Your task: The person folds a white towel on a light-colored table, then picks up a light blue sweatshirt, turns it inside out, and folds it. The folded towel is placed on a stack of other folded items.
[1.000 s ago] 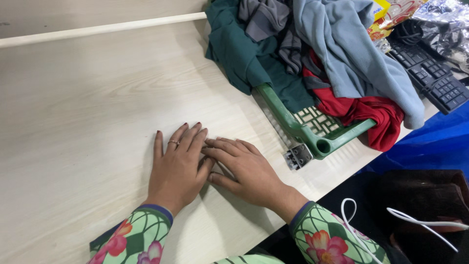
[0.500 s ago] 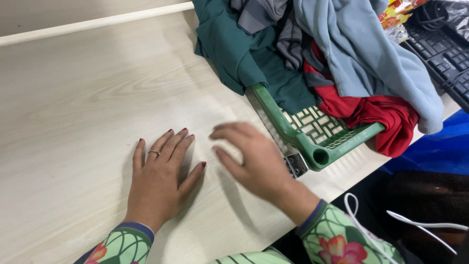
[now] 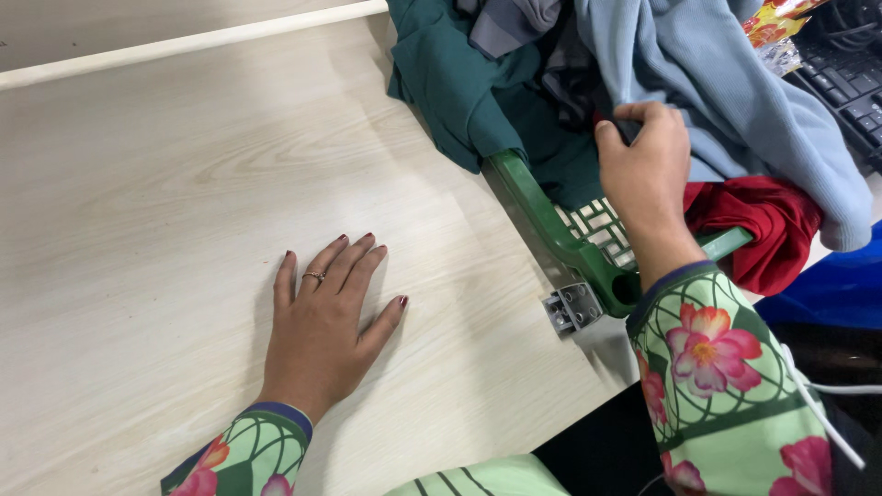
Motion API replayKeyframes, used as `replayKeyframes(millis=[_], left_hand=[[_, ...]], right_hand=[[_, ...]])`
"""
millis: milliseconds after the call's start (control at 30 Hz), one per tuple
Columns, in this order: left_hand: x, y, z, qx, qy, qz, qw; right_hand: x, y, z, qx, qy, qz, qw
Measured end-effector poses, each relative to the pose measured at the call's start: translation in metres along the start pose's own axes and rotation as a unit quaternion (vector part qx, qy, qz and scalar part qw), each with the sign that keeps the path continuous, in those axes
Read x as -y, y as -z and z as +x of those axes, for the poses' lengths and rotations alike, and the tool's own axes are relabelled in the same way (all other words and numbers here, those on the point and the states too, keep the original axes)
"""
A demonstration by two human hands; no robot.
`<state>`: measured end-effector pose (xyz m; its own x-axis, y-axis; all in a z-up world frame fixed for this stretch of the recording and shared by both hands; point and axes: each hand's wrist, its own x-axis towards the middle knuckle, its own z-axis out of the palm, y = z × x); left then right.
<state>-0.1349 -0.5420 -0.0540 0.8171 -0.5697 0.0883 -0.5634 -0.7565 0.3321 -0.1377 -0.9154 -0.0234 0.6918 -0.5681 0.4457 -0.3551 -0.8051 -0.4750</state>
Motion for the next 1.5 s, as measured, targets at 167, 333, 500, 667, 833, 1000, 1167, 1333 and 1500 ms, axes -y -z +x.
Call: replayKeyframes(millis=[167,333,500,667,833,1000,1167,1333,1500], left_hand=[[0.002,-0.003,-0.001,-0.01,-0.008,-0.015,1.0],[0.014,-0.006,-0.007,-0.074,-0.039,-0.112,0.99],[0.045,-0.003,-0.011,0.05,-0.057,-0.213,0.974],[0.059,-0.001,-0.018,0.15,0.051,-0.603,0.782],[0.07,0.015,-0.038,0.049,0.135,-0.726,0.672],[0.104,0.053,-0.034,-0.028,0.144,-0.703,0.696],[0.173,0.112,-0.031,-0.232,0.168,-0.736,0.614],[0.199,0.121,-0.023,-0.379,0.118,-0.722,0.566],[0.147,0.085,-0.021,-0.276,0.0,-0.257,0.926]], right_hand=[[0.078,0.008,-0.041,0.068,-0.05,0.319,0.944],[0.176,0.007,-0.129,0.281,-0.23,0.455,0.813],[0.223,0.001,-0.175,0.461,-0.219,0.482,0.712],[0.228,-0.004,-0.163,0.496,-0.166,0.488,0.699],[0.254,0.003,-0.173,0.484,0.009,0.526,0.7],[0.273,0.028,-0.187,0.402,0.202,0.446,0.774],[0.249,0.032,-0.163,0.243,0.259,0.223,0.908],[0.207,0.026,-0.154,0.184,0.21,-0.003,0.96],[0.188,0.012,-0.16,0.311,0.106,-0.07,0.942]])
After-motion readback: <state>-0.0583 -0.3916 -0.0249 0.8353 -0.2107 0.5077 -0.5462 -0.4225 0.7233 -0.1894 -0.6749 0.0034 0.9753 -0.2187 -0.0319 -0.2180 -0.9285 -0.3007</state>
